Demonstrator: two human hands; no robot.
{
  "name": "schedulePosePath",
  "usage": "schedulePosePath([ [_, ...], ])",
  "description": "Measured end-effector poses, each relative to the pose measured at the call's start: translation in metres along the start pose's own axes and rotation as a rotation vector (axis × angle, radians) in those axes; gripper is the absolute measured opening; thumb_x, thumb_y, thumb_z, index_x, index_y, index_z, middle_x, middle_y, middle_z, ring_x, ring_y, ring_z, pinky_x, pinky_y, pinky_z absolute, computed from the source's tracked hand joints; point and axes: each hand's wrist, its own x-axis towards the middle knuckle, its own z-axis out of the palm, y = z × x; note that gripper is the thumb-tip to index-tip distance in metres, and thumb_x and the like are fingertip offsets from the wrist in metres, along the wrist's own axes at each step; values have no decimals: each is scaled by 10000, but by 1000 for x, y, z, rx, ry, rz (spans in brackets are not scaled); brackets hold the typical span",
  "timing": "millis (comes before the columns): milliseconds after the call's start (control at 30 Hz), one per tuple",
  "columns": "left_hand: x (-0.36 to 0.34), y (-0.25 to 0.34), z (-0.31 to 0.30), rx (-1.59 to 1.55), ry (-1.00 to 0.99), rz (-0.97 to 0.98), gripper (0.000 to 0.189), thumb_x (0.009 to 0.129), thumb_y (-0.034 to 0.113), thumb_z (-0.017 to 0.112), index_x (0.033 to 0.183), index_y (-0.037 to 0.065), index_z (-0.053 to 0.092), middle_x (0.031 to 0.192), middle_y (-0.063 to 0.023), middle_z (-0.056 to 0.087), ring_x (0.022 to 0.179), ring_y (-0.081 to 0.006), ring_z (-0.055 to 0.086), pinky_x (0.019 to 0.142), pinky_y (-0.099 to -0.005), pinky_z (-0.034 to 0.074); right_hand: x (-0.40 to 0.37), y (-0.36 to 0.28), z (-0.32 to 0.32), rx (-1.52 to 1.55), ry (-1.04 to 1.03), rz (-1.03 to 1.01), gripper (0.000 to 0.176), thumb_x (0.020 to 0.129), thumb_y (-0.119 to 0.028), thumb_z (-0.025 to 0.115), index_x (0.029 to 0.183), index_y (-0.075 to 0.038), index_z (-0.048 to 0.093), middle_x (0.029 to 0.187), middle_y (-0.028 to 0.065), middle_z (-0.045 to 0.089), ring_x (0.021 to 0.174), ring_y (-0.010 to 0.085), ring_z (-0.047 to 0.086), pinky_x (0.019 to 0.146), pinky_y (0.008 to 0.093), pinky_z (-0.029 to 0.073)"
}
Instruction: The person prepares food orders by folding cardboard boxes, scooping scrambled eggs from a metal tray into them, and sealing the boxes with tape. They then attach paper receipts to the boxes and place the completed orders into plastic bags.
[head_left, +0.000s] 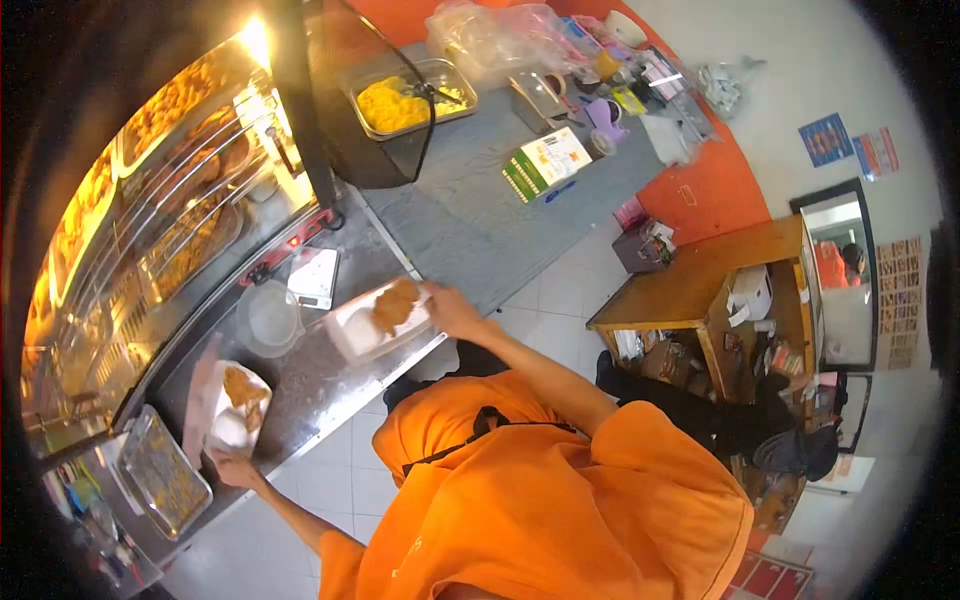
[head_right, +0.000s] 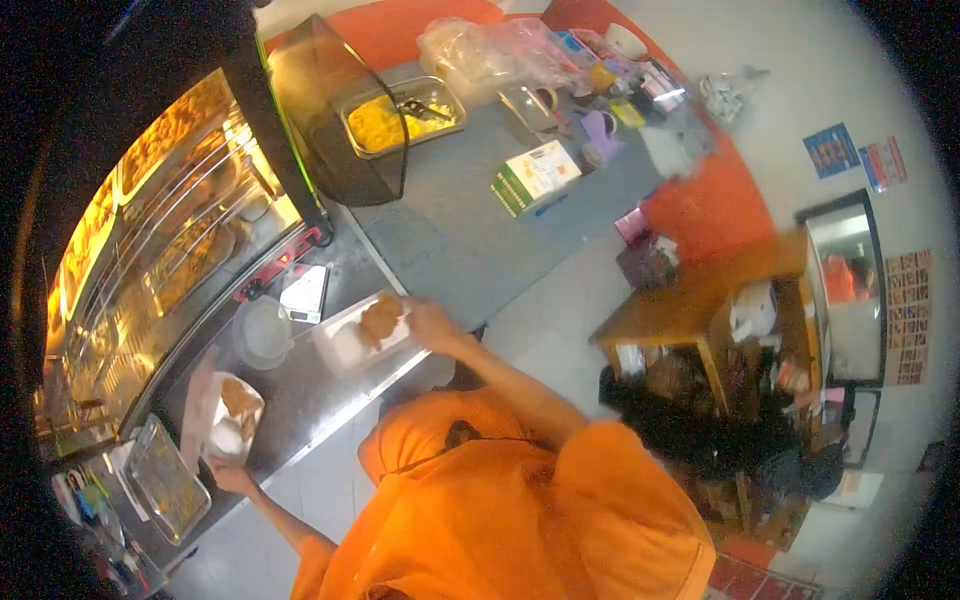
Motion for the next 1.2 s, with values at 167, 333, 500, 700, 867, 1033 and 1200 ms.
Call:
schedulePosePath([
  [167,-53,86,-80,-120,23,-130,631,1082,432,457,855,-101,706,783,-344,662,739,-548,633,679,-625,487,11,72,-76,-32,252,-50,447,941,-97,536,1384,-58,583,1110,311,683,1044,501,653,933,541,525],
  [333,-106,180,-103,-274,-151,-127,624,1081,385,502,798,-153,644,729,-347,637,638,-509,585,608,-588,448,51,138,-126,-85,352,20,342,945,-118,549,1258,-5,625,1015,319,688,966,512,657,867,564,518],
  [500,-173,305,-53,-384,-368,-106,581,1059,337,565,768,-161,636,627,-321,603,501,-341,517,521,-547,378,86,157,-173,-103,331,-35,322,967,-137,550,1245,10,621,949,309,689,914,509,660,820,568,516],
  [700,-228,409,-1,-287,-370,66,513,1065,286,507,788,-101,697,765,-330,667,692,-465,668,624,-551,474,75,152,-222,81,178,-108,358,969,-161,628,1291,-5,622,928,271,708,825,443,686,741,502,535],
  [867,-220,506,-120,-441,-450,-248,481,1093,335,446,1092,-57,725,832,-211,717,722,-284,684,639,-437,483,34,123,-279,49,-95,-177,398,995,-194,630,1356,-28,607,991,253,720,891,398,715,792,441,558],
  [1033,-218,636,-159,-1537,-929,-716,535,1081,396,476,1438,5,549,1281,-121,686,1118,-210,667,955,-359,505,29,45,-293,538,-351,-304,336,1049,-201,608,1310,9,630,920,90,732,791,167,687,724,292,544],
  [1200,-193,727,-164,-1520,-1166,-522,549,1091,411,448,1478,27,512,1350,-126,656,1094,-211,668,895,-348,544,54,9,-309,619,-394,-205,301,1025,-238,646,1135,34,711,879,106,743,795,134,671,694,283,516],
])
